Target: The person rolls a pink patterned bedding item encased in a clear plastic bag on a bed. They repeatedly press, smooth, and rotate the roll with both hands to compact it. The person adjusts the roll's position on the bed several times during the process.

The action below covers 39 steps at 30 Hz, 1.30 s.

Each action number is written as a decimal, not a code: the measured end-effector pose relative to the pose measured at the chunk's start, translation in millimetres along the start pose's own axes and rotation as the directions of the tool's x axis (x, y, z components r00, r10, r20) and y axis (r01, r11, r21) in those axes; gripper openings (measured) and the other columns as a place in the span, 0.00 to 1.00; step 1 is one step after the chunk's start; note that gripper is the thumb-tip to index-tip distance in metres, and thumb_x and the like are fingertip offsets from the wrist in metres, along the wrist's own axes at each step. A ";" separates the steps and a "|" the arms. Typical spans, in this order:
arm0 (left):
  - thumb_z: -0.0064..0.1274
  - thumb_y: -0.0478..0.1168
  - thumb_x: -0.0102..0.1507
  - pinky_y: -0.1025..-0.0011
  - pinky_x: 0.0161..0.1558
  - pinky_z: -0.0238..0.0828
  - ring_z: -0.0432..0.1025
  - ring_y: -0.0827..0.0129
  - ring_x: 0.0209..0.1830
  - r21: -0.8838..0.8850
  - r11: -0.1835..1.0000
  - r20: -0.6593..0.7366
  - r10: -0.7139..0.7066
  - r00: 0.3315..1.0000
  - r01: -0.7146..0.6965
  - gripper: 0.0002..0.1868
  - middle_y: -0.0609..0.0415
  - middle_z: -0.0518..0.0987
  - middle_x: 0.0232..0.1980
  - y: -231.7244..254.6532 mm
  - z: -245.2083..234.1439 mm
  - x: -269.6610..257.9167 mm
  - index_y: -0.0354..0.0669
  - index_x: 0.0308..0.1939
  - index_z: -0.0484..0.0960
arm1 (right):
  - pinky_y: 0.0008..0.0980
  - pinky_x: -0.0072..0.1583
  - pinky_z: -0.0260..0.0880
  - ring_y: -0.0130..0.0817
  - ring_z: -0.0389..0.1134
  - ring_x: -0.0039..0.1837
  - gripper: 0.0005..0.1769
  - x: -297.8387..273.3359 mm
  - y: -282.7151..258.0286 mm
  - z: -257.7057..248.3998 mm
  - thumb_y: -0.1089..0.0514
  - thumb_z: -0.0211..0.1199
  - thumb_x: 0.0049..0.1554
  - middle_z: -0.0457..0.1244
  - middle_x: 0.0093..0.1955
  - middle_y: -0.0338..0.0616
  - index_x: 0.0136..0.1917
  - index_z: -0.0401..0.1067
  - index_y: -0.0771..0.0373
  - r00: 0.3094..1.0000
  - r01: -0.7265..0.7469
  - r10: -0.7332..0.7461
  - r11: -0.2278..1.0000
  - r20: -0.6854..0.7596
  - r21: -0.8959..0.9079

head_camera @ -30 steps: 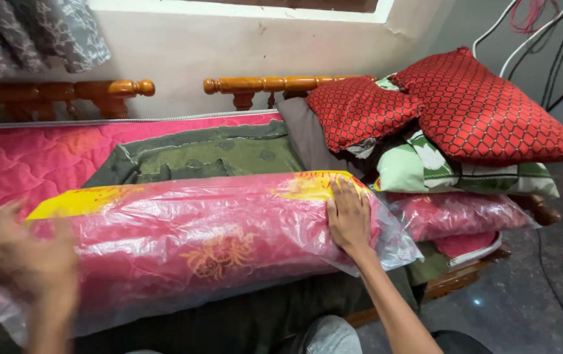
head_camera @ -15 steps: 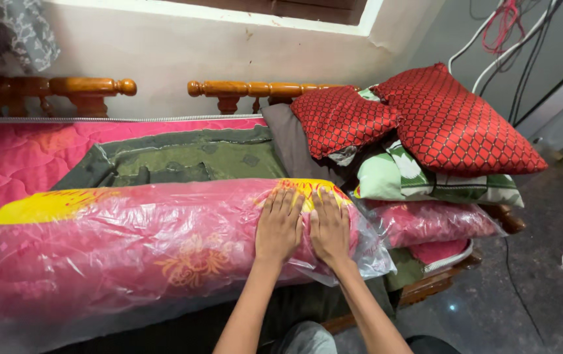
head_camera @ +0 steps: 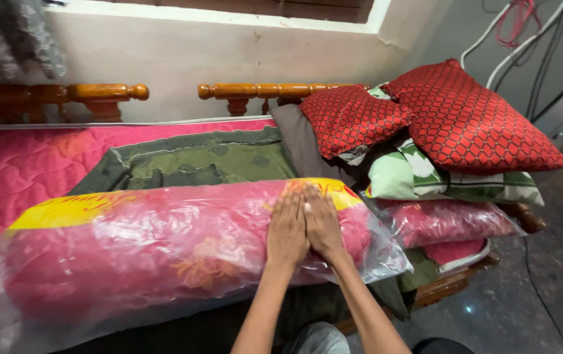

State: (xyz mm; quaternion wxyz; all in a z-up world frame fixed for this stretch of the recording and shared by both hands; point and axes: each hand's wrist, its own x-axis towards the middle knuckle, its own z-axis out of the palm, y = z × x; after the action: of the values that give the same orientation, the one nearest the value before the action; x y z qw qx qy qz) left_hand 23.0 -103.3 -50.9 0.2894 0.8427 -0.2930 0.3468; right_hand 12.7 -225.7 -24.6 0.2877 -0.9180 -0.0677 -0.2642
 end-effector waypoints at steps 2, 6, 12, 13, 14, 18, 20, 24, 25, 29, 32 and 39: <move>0.46 0.37 0.60 0.54 0.77 0.48 0.60 0.46 0.75 -0.139 0.988 0.012 -0.066 0.998 0.067 0.31 0.36 0.70 0.71 0.0 -0.7 3.8 0.28 0.67 0.69 | 0.49 0.81 0.39 0.45 0.52 0.83 0.28 -7.6 16.9 10.8 0.55 0.40 0.66 0.56 0.80 0.49 0.77 0.60 0.62 0.999 -0.022 0.023 0.997 0.022 -0.081; 0.43 0.28 0.60 0.54 0.81 0.51 0.68 0.50 0.72 -0.557 0.807 0.036 -0.211 0.977 0.195 0.26 0.41 0.78 0.65 -8.2 -18.2 20.7 0.36 0.62 0.77 | 0.50 0.80 0.40 0.47 0.51 0.82 0.26 -5.8 31.6 18.0 0.55 0.42 0.67 0.55 0.80 0.52 0.76 0.60 0.63 0.999 0.050 -0.048 0.983 0.015 -0.175; 0.45 0.31 0.64 0.53 0.74 0.52 0.65 0.47 0.71 -0.381 0.914 0.029 -0.139 0.990 0.140 0.21 0.39 0.76 0.67 -47.1 -86.3 42.5 0.34 0.62 0.77 | 0.53 0.78 0.42 0.49 0.51 0.80 0.29 -7.1 6.6 11.1 0.55 0.47 0.63 0.55 0.78 0.55 0.76 0.60 0.63 0.999 0.051 -0.046 0.960 0.026 -0.274; 0.45 0.34 0.65 0.53 0.74 0.51 0.65 0.47 0.71 -0.267 0.958 0.011 -0.110 0.994 0.108 0.21 0.39 0.75 0.67 -55.8 -96.8 40.9 0.33 0.62 0.76 | 0.53 0.78 0.42 0.50 0.51 0.81 0.30 -6.3 5.0 9.7 0.55 0.48 0.62 0.55 0.78 0.54 0.76 0.60 0.63 0.999 0.050 -0.043 0.957 0.028 -0.287; 0.46 0.36 0.66 0.53 0.75 0.51 0.64 0.46 0.72 -0.147 0.986 -0.006 -0.086 0.996 0.084 0.21 0.39 0.75 0.66 -65.1 -106.1 35.7 0.32 0.62 0.75 | 0.53 0.79 0.42 0.50 0.51 0.81 0.30 -6.6 4.5 9.1 0.55 0.48 0.62 0.55 0.78 0.54 0.76 0.60 0.62 0.998 0.054 -0.045 0.953 0.039 -0.299; 0.45 0.45 0.65 0.52 0.74 0.49 0.62 0.47 0.70 0.164 0.983 0.076 -0.102 0.992 0.088 0.27 0.37 0.72 0.67 -74.7 -114.9 1.8 0.31 0.64 0.72 | 0.53 0.78 0.43 0.50 0.51 0.81 0.30 -6.5 8.0 10.8 0.54 0.47 0.62 0.55 0.79 0.54 0.77 0.59 0.63 0.996 0.085 -0.076 0.940 0.041 -0.331; 0.43 0.46 0.66 0.53 0.75 0.48 0.61 0.48 0.72 0.164 0.979 0.072 -0.132 0.989 0.118 0.28 0.38 0.71 0.68 -78.2 -108.5 -2.2 0.32 0.65 0.71 | 0.53 0.78 0.43 0.50 0.51 0.81 0.30 -13.1 7.8 12.5 0.53 0.47 0.62 0.55 0.79 0.54 0.77 0.59 0.62 0.996 0.093 -0.082 0.924 0.044 -0.371; 0.43 0.47 0.64 0.52 0.75 0.47 0.60 0.47 0.72 0.207 0.973 0.047 -0.118 0.992 0.106 0.31 0.36 0.69 0.68 -76.5 -104.5 -9.1 0.31 0.67 0.69 | 0.52 0.79 0.37 0.48 0.47 0.82 0.33 6.5 -17.8 -4.5 0.50 0.45 0.65 0.50 0.81 0.55 0.79 0.52 0.66 0.991 0.127 -0.088 0.875 0.104 -0.468; 0.43 0.47 0.64 0.52 0.75 0.46 0.60 0.47 0.73 0.211 0.971 0.035 -0.122 0.992 0.112 0.30 0.37 0.69 0.69 -80.8 -105.5 -5.5 0.31 0.67 0.69 | 0.52 0.79 0.34 0.46 0.45 0.84 0.33 15.4 -33.1 -8.2 0.50 0.43 0.65 0.48 0.83 0.53 0.80 0.51 0.65 0.995 0.079 -0.047 0.908 0.085 -0.411; 0.43 0.46 0.64 0.53 0.76 0.46 0.58 0.48 0.74 0.206 0.969 0.075 -0.151 0.986 0.133 0.30 0.38 0.68 0.70 -75.5 -105.3 -9.0 0.32 0.67 0.68 | 0.40 0.83 0.30 0.40 0.36 0.88 0.36 23.9 -89.2 -16.6 0.47 0.34 0.68 0.40 0.88 0.51 0.83 0.44 0.67 0.990 -0.132 0.037 0.621 0.140 0.772; 0.43 0.46 0.65 0.53 0.76 0.46 0.58 0.48 0.74 0.194 0.972 0.058 -0.143 0.988 0.130 0.30 0.38 0.68 0.70 -74.6 -106.9 -11.2 0.32 0.68 0.68 | 0.36 0.83 0.30 0.40 0.34 0.89 0.37 29.3 -98.7 14.0 0.47 0.33 0.69 0.36 0.89 0.51 0.84 0.41 0.69 0.998 -0.057 0.009 0.358 0.057 0.932; 0.45 0.46 0.65 0.53 0.75 0.45 0.57 0.44 0.75 0.112 0.978 0.089 -0.186 0.978 0.176 0.30 0.36 0.67 0.70 -79.9 -91.1 -20.8 0.30 0.67 0.68 | 0.42 0.82 0.37 0.46 0.43 0.86 0.33 -6.4 -51.1 102.5 0.53 0.36 0.68 0.47 0.85 0.56 0.81 0.51 0.71 0.999 -0.013 -0.010 0.885 0.048 0.465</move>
State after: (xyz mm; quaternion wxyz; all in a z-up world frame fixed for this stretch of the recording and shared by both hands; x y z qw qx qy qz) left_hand 28.5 18.5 -35.5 0.2609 0.8959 -0.2105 0.2916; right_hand 38.8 -125.6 -74.0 0.4975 -0.8288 -0.1355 -0.2174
